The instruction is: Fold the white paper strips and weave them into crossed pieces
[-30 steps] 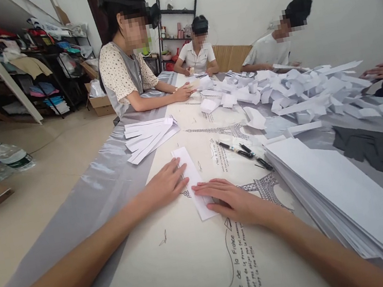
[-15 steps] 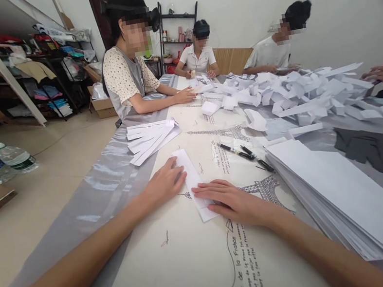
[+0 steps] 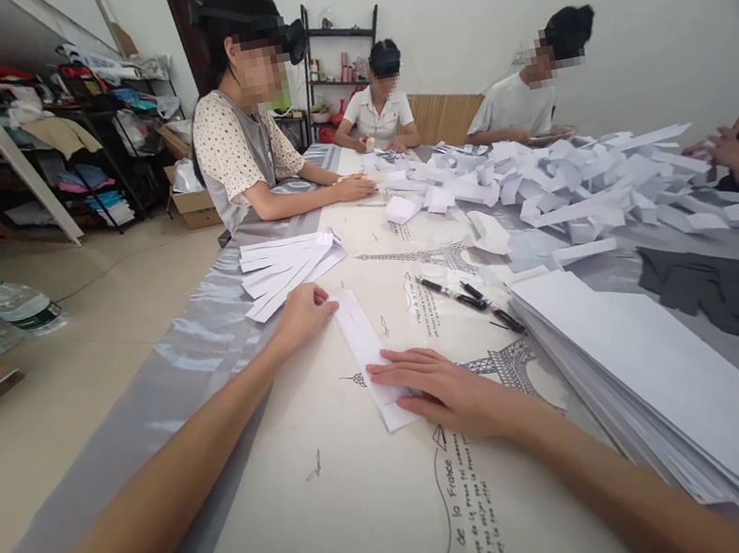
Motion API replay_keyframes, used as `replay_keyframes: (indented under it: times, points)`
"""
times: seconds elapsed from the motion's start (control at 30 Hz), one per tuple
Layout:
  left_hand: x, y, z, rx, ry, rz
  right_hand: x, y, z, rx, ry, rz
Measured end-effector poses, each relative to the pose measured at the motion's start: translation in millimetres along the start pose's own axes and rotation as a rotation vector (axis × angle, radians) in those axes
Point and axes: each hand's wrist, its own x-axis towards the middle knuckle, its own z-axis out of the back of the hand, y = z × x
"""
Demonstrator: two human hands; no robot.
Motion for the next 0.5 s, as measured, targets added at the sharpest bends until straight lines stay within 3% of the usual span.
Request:
replay_keyframes:
  times: [0.5]
  points:
    - [1.3,2.8,4.2,-0.059,0.03,-0.027,1.3,-6.1,-1.5,0.02,0.006,0.029]
